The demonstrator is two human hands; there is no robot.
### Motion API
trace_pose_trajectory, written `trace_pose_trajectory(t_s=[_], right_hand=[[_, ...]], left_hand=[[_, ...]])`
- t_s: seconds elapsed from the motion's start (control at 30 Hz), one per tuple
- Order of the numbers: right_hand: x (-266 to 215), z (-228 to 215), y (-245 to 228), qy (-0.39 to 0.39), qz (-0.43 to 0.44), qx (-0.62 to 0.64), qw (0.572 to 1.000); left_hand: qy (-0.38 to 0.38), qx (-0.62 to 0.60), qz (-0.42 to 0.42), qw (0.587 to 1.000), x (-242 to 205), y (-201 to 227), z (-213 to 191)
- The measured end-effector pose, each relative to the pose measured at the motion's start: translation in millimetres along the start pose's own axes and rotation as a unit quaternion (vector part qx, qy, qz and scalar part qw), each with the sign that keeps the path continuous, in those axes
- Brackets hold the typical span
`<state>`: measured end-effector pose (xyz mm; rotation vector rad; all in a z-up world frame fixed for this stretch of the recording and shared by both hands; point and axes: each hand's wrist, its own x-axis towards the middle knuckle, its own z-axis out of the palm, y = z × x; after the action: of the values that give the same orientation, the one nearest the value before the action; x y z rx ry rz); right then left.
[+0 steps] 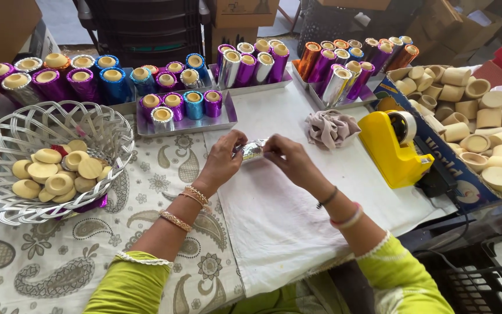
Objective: The person wraps a small cylindrical candle in a sheet of purple foil, folding the edges around the body and sealing the bottom with clear tape. They then fold the top edges inward to close the opening and secure it with additional tape.
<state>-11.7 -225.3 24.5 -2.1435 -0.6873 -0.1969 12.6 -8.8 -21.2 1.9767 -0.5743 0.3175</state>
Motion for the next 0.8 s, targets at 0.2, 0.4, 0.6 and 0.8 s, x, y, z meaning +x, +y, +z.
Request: trace_pose_trajectory(t_s=[0.2, 0.4, 0.6, 0.8], right_hand=[[28.0, 15.7, -0.2, -0.039, 0.008, -0.055, 0.998], [34.7, 20.9, 4.2, -0.040, 0.017, -0.088, 0.995], [38.8, 23.2, -2.0, -0.016, -0.024, -0.173, 0.985], [43.9, 19.2, -11.0, -0.030, 0.001, -0.195, 0.980]], left_hand=[[-0.010, -0.021, -0.008, 1.000, -0.2, 4.3, -3.1], [-0.008, -0.018, -0.001, 1.000, 0.7, 1.2, -1.1], [0.000, -0.007, 0.018, 1.000, 1.3, -2.0, -0.4], [-0.006, -0.014, 0.003, 1.000, 1.5, -1.4, 0.3]])
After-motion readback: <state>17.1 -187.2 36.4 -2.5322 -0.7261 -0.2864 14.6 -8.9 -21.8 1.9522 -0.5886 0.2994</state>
